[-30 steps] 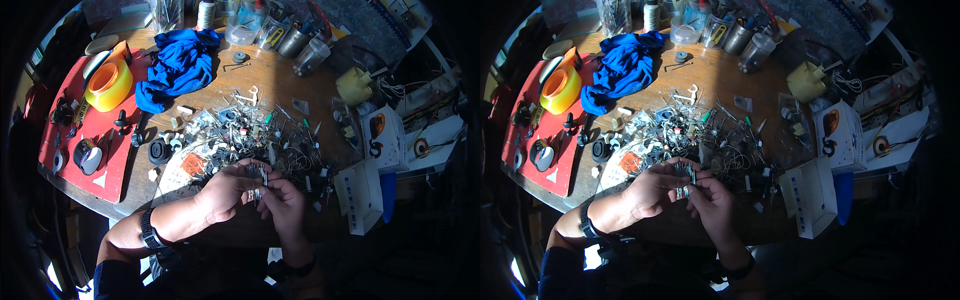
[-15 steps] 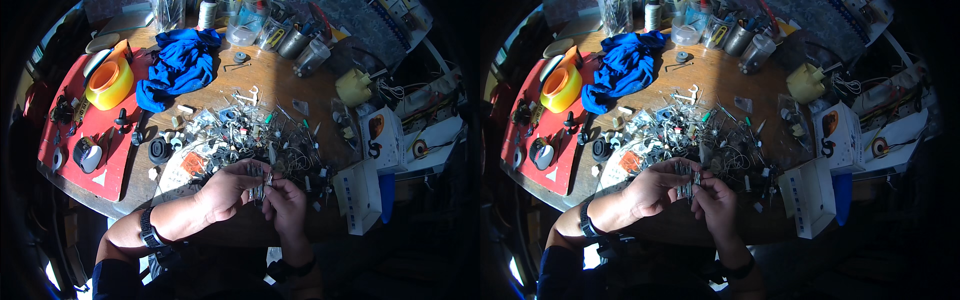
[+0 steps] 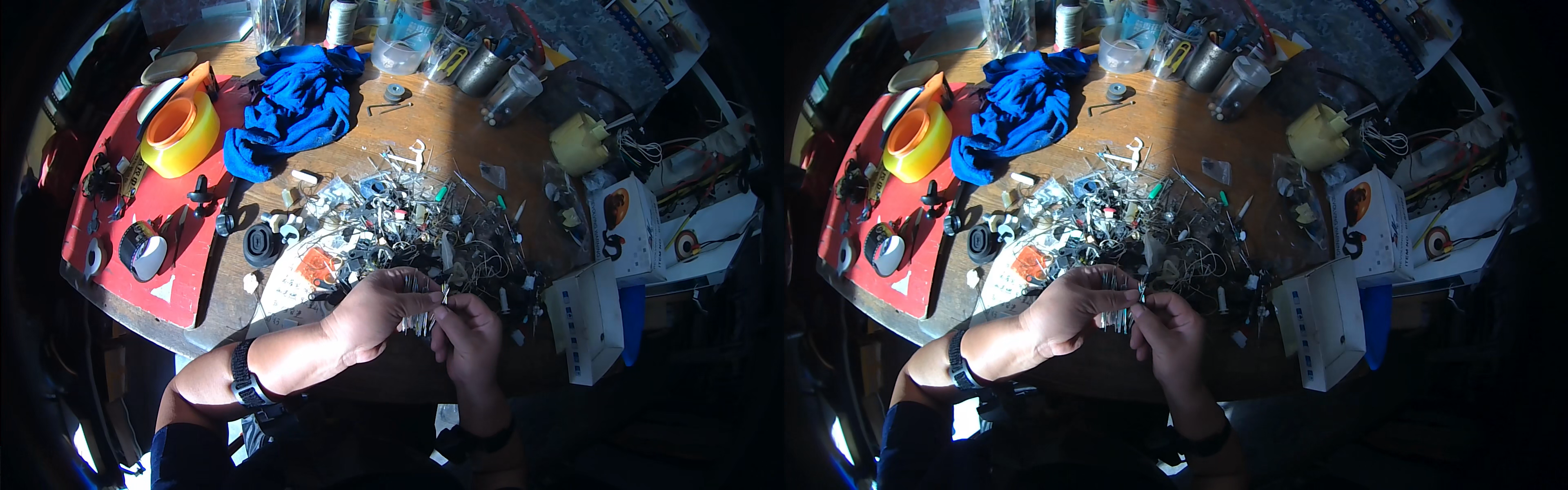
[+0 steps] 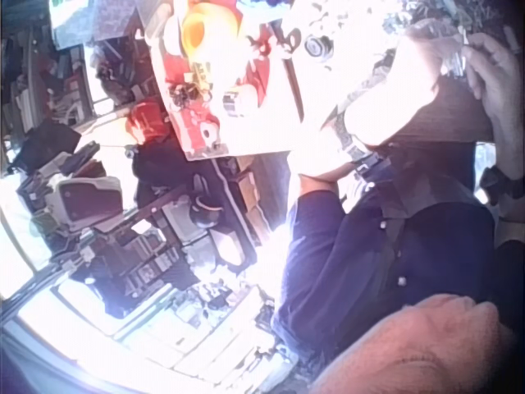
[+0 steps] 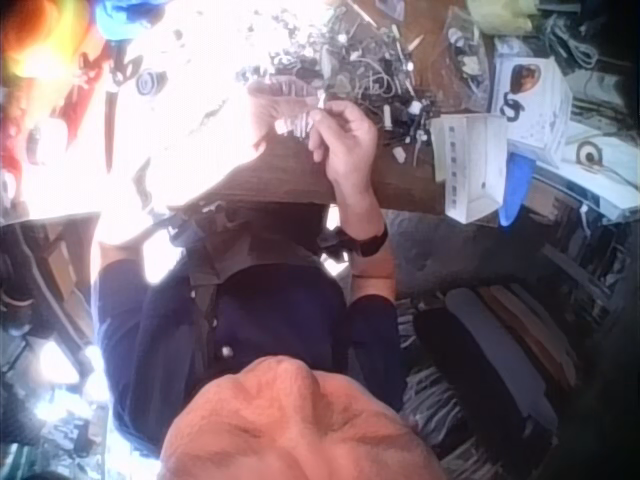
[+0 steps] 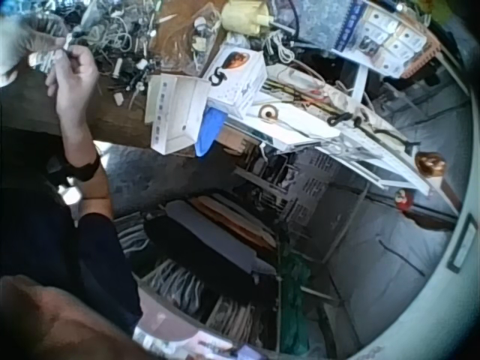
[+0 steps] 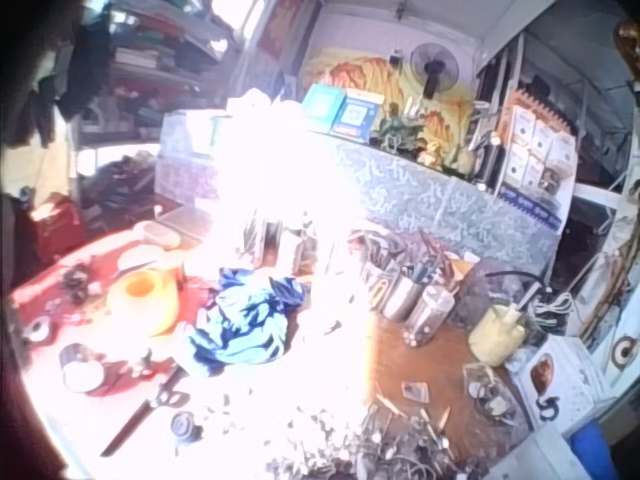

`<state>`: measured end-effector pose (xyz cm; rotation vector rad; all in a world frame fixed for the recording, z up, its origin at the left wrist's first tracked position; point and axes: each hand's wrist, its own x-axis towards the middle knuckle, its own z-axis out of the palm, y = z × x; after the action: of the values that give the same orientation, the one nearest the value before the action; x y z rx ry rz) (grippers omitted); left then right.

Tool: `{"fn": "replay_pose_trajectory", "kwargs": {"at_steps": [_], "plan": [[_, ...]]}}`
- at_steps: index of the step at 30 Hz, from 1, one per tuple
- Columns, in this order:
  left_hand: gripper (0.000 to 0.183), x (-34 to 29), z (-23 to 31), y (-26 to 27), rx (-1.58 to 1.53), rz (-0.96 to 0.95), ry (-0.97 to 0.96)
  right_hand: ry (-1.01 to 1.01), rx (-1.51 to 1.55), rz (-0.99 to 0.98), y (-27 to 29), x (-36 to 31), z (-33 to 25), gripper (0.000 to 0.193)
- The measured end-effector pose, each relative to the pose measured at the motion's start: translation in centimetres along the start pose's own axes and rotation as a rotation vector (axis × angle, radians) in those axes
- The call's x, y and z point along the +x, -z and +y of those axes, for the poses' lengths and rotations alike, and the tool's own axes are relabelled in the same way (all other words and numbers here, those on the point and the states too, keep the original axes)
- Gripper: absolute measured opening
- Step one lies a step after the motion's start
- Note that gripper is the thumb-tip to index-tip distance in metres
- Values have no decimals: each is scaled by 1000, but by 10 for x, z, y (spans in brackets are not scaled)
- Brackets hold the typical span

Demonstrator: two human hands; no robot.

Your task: The person sorts through a pile of small electronic components and wires on a cluttered workbench. They pick up individual items, separate them, and place some into a small white box while continuing to sift through the pile.

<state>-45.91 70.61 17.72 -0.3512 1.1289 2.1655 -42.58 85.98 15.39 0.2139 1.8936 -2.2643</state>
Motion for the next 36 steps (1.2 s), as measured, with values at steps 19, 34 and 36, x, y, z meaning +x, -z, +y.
{"fn": "replay_pose_trajectory", "kwargs": {"at_steps": [19, 34, 36], "plan": [[14, -1, -1, 1, 46, 5, 1, 24, 64, 28, 1, 2, -1, 11], [12, -1, 1, 1, 38, -19, 6, -13, -23, 11, 5, 3, -8, 7], [11, -2, 0, 1, -6, -22, 1, -23, -16, 5, 5, 3, -8, 8]]}}
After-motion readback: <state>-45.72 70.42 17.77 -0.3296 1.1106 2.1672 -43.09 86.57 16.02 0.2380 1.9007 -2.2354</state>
